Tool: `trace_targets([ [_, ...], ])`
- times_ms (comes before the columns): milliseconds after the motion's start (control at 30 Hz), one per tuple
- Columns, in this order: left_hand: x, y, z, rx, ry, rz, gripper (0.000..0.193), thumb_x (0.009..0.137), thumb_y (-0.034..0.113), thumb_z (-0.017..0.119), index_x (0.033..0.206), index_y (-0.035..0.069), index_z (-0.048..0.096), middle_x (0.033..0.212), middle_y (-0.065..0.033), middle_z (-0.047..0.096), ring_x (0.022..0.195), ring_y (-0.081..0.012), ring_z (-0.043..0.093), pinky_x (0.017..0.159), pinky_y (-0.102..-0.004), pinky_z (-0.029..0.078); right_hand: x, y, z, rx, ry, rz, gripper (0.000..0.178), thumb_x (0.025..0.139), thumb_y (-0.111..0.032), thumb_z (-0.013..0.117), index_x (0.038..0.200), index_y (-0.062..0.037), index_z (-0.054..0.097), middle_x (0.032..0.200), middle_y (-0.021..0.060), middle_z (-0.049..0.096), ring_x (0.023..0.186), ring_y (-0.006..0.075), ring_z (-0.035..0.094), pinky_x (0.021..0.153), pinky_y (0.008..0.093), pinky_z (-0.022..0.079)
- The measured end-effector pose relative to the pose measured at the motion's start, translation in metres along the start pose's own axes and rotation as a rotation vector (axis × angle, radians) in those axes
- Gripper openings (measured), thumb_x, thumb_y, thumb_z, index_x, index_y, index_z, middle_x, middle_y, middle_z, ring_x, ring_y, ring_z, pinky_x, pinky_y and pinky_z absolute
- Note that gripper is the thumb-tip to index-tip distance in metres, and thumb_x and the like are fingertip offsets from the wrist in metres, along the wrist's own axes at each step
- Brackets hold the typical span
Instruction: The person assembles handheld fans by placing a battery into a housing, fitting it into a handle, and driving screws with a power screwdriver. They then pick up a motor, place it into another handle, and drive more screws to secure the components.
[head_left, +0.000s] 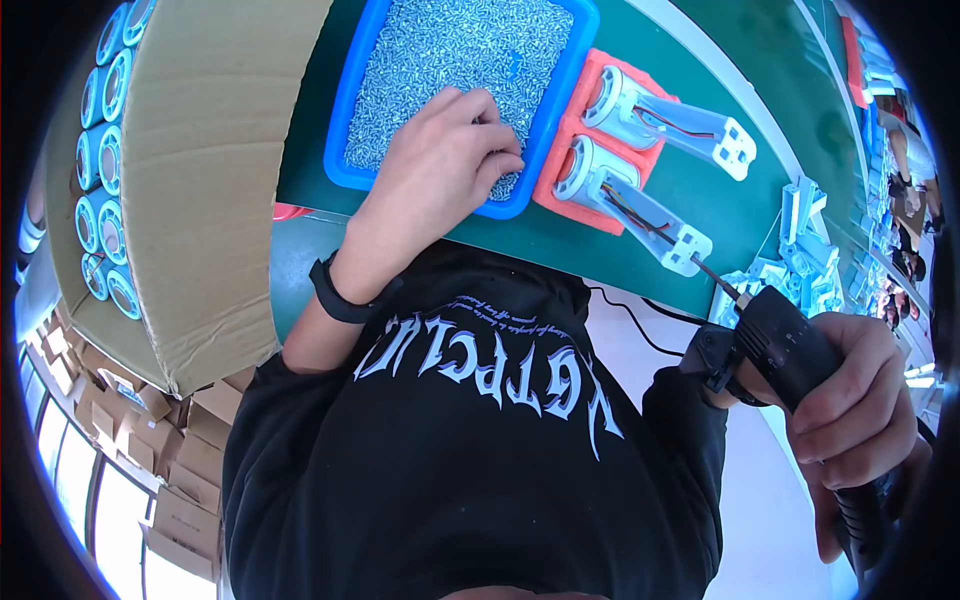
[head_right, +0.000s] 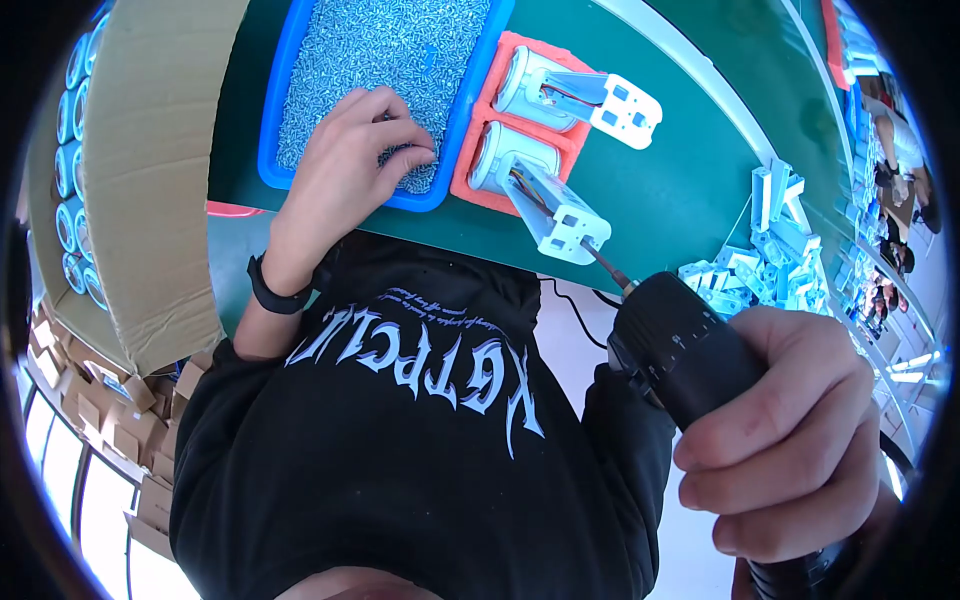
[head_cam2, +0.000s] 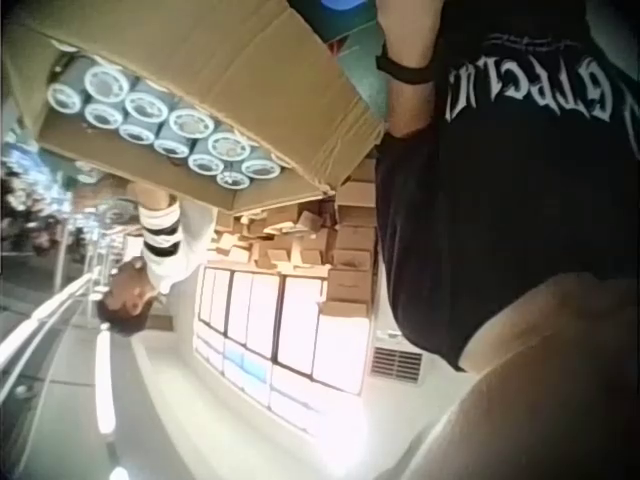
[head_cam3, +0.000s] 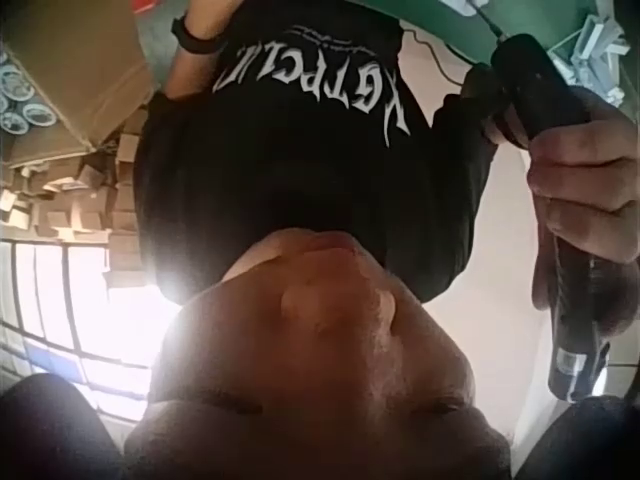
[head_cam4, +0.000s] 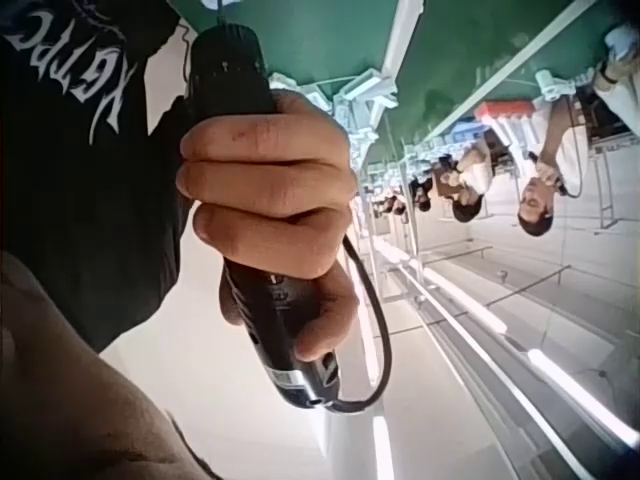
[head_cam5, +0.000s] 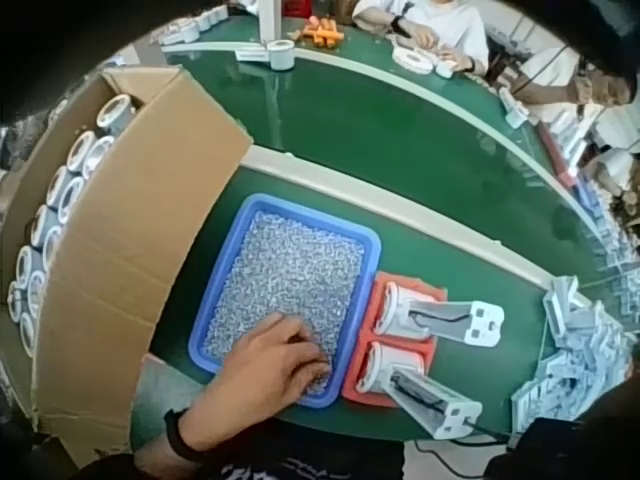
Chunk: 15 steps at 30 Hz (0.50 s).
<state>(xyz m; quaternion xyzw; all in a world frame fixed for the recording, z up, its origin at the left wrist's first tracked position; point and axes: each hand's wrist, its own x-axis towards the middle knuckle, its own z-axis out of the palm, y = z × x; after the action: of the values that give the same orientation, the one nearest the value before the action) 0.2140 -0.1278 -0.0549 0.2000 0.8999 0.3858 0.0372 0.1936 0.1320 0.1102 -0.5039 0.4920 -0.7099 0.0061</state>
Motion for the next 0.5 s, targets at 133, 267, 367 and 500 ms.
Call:
trace_targets([
  [133, 0.002, -0.002, 0.000, -0.098, 0.081, 0.003, 0.007, 0.072, 0.005, 0.070, 0.080, 0.005, 0.069, 0.079, -0.0066, 0.064, 0.076, -0.0224, 0.062, 0.066, -0.0307, 0.050, 0.001, 0.006, 0.009, 0.030, 0.078, -0.068, 0.016, 0.074, -0.007, 0.071, 0.071, -0.0020, 0.056, 0.066, 0.0085, 0.062, 0.052, 0.0171, 0.063, 0.050, 0.0257, 0.057],
  [267, 0.003, 0.003, 0.003, -0.270, 0.216, -0.003, 0.005, 0.070, 0.003, 0.069, 0.076, 0.004, 0.069, 0.076, -0.0071, 0.067, 0.069, -0.0230, 0.066, 0.061, -0.0282, 0.054, 0.002, 0.003, 0.011, 0.029, 0.085, -0.064, 0.014, 0.075, -0.004, 0.069, 0.070, -0.0017, 0.056, 0.065, 0.0087, 0.062, 0.052, 0.0171, 0.063, 0.049, 0.0261, 0.057],
  [367, 0.006, 0.007, 0.003, -0.352, 0.211, 0.040, 0.006, 0.070, 0.001, 0.069, 0.076, 0.003, 0.069, 0.076, -0.0090, 0.069, 0.067, -0.0235, 0.068, 0.059, -0.0269, 0.055, 0.002, 0.003, 0.011, 0.020, 0.072, -0.048, 0.014, 0.075, -0.003, 0.068, 0.069, -0.0016, 0.056, 0.066, 0.0088, 0.062, 0.052, 0.0169, 0.063, 0.049, 0.0264, 0.057],
  [500, 0.009, 0.015, 0.006, -0.446, 0.209, 0.023, 0.008, 0.068, -0.001, 0.070, 0.075, 0.004, 0.068, 0.073, -0.0071, 0.067, 0.066, -0.0210, 0.067, 0.059, -0.0269, 0.053, 0.003, 0.005, 0.012, 0.018, 0.062, -0.049, 0.013, 0.076, -0.005, 0.068, 0.073, -0.0010, 0.056, 0.066, 0.0091, 0.062, 0.052, 0.0171, 0.063, 0.049, 0.0269, 0.057],
])
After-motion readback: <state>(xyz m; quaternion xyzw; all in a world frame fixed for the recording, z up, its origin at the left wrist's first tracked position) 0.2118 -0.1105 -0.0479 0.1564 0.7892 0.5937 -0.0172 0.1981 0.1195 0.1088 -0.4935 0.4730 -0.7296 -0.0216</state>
